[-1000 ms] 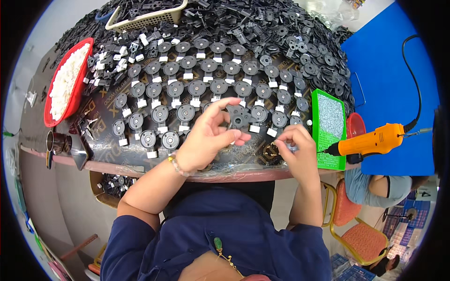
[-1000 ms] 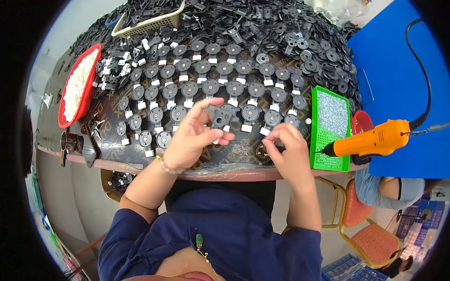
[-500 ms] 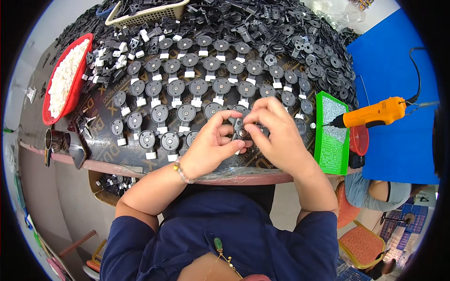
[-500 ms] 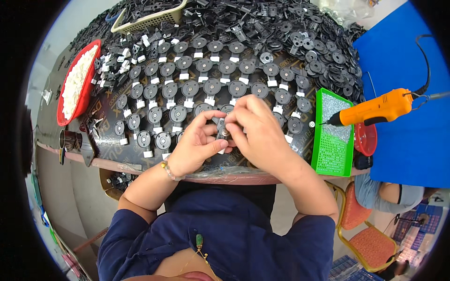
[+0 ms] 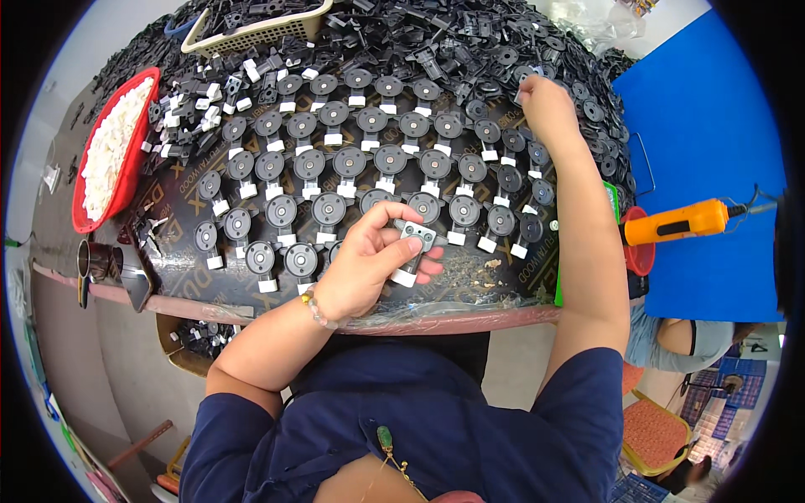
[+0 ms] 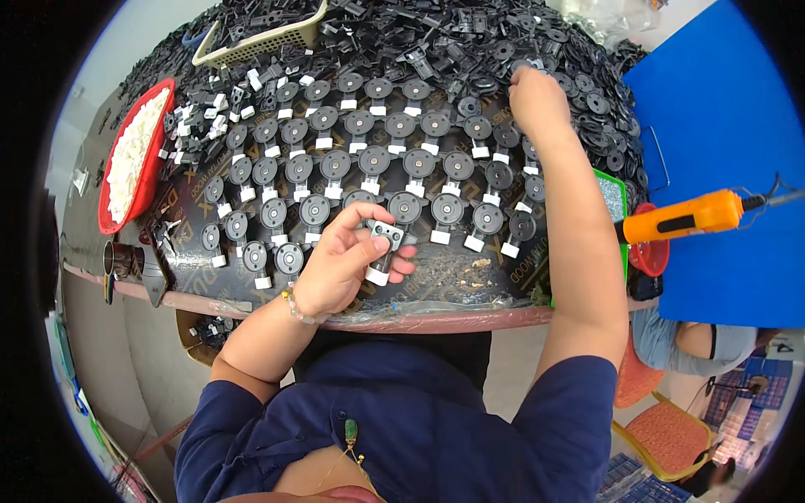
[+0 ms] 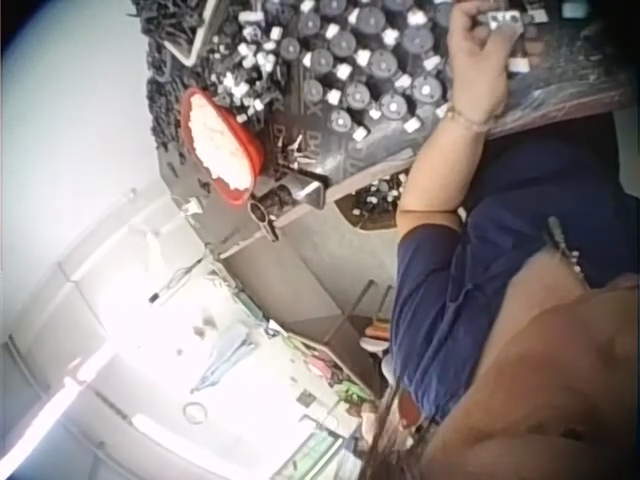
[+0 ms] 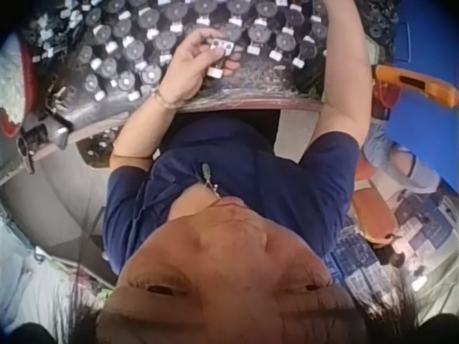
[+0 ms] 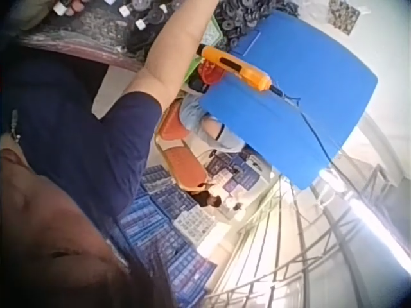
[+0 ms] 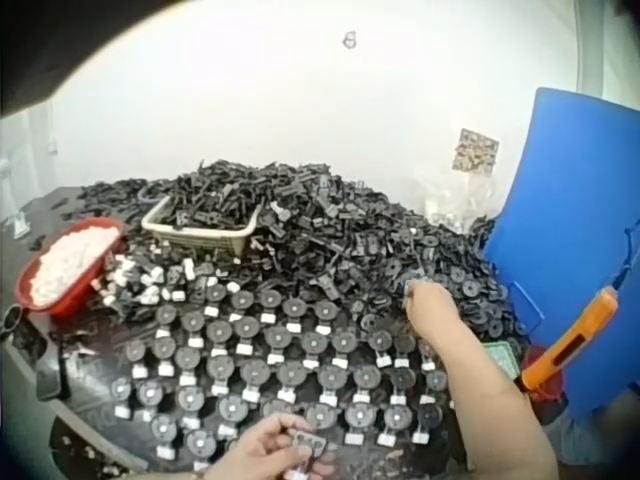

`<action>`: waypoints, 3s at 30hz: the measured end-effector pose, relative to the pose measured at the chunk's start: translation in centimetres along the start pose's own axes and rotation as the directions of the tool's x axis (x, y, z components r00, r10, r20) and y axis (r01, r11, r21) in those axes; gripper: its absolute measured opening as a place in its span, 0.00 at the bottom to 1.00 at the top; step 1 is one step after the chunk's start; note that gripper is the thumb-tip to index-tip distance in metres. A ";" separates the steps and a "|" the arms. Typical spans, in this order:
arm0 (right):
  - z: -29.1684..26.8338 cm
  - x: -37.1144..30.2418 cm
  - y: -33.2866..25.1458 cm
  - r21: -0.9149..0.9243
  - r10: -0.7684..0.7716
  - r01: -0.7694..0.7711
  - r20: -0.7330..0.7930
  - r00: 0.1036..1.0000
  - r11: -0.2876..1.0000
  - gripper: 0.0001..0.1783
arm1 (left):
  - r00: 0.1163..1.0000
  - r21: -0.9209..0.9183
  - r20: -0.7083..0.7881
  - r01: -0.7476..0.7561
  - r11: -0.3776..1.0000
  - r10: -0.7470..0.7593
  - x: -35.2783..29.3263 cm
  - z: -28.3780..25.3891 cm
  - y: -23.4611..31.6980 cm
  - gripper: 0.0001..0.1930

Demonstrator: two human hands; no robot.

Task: Assembling small plastic components by hand and then securing them with an electric screwdriver.

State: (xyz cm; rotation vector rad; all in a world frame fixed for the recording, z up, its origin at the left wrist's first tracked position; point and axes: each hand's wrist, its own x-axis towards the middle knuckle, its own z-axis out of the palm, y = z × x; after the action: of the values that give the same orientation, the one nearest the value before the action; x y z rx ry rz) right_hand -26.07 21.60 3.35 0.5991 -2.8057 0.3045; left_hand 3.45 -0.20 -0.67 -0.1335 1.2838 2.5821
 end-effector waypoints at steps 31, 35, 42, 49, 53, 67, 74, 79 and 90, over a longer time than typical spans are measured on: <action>-5.5 -10.5 -10.5 0.921 -0.272 -0.225 0.316 0.909 0.317 0.10 | 0.999 -0.202 -0.017 -0.049 0.978 0.047 0.2 -0.2 0.3 0.16; -5.4 -14.9 -10.4 0.776 -0.411 0.309 -0.070 0.909 0.550 0.14 | 0.998 -0.205 0.006 -0.060 0.977 0.063 0.2 0.0 0.0 0.16; -3.6 -18.1 -9.6 0.844 -0.439 0.282 -0.063 0.896 0.455 0.12 | 0.996 -0.171 0.090 0.002 0.985 0.014 -0.1 -0.2 -0.2 0.16; -3.8 -18.7 -9.9 0.824 -0.482 0.311 -0.052 0.875 0.474 0.15 | 0.987 -0.099 0.160 0.000 0.995 0.015 0.1 -0.5 -1.0 0.16; -3.4 -19.0 -9.7 0.777 -0.462 0.352 -0.090 0.883 0.522 0.15 | 0.990 -0.015 0.143 0.003 1.000 0.000 0.1 -0.4 -0.9 0.17; -3.7 -19.0 -10.5 0.778 -0.443 0.366 -0.127 0.888 0.510 0.19 | 0.991 -0.129 0.119 -0.042 0.991 0.058 0.0 -0.3 -1.2 0.18; -4.8 -19.2 -11.5 0.745 -0.452 0.370 -0.103 0.886 0.556 0.22 | 0.992 0.078 0.118 -0.052 0.996 0.043 -0.9 -0.5 -0.2 0.29; -4.5 -19.4 -10.9 0.738 -0.446 0.312 -0.017 0.895 0.598 0.23 | 0.950 0.751 0.082 -0.257 0.608 0.301 -5.0 0.8 4.6 0.36; -1.1 -21.5 -15.1 0.676 -0.545 0.375 0.048 0.837 0.635 0.25 | 0.792 0.914 -0.053 -0.207 0.348 0.609 -11.3 -5.5 6.0 0.27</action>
State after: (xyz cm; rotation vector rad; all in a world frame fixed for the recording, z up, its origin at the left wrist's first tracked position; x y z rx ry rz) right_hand -0.40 16.35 0.44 1.5860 -2.5662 1.1826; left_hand 12.58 -10.17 2.81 -0.1203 3.0173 1.8130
